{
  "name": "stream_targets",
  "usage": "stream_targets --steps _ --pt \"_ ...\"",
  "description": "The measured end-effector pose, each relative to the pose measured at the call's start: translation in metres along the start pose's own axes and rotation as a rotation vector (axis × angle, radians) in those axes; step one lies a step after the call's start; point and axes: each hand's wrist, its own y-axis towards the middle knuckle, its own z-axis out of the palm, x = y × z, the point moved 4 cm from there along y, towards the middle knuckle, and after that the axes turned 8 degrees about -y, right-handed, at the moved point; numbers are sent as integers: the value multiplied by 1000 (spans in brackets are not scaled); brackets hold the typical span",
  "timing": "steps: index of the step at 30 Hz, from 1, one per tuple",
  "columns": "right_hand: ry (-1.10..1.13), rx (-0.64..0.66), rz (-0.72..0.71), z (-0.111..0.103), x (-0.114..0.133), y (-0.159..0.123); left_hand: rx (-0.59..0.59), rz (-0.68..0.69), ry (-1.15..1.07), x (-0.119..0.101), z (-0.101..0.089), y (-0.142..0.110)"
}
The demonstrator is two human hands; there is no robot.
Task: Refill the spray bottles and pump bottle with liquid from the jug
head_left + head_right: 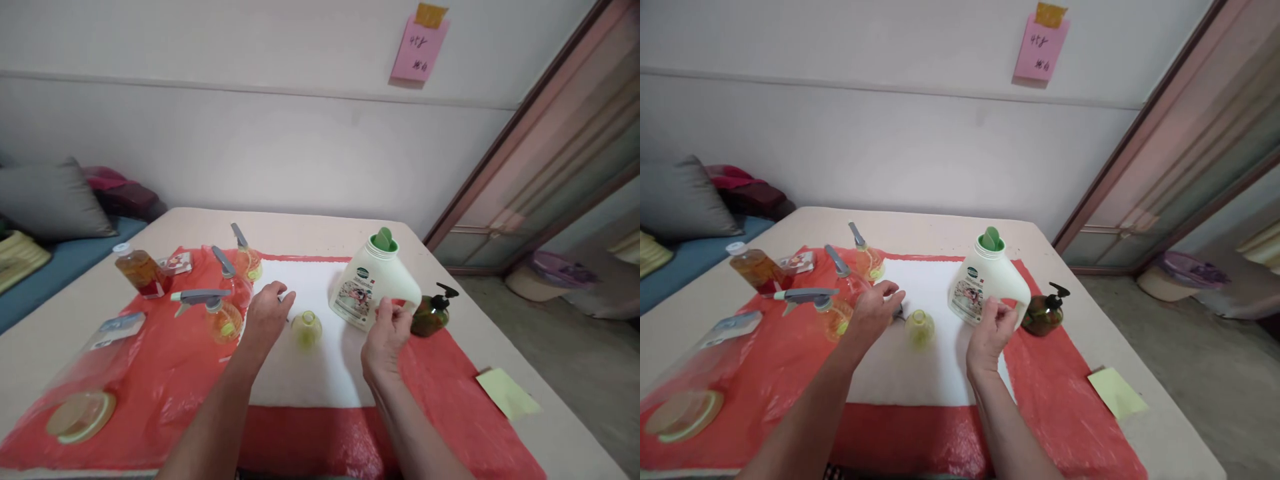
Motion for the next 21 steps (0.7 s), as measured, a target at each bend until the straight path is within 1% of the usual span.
stream_targets --steps 2,4,7,10,13,15,17,19,21 --pt "-9 -22 11 2 -7 7 5 6 -5 0 0 0" --pt "3 -1 -23 3 -6 11 11 11 -9 1 1 0" --pt "26 107 -95 7 -1 16 21 20 -15 0 2 0" --pt "12 216 -96 13 -1 23 21 23 -28 -2 3 -2" --pt "29 291 -94 15 -2 31 -9 42 -72 -5 4 -4" --pt "52 338 -111 12 1 34 -62 89 -102 -9 4 -6" --pt "57 368 -127 7 7 34 -119 165 -115 -15 5 -10" --pt "34 367 -132 -1 15 34 -147 258 -129 -23 7 -17" --pt "-3 338 -128 -11 26 34 -146 343 -154 -32 11 -26"
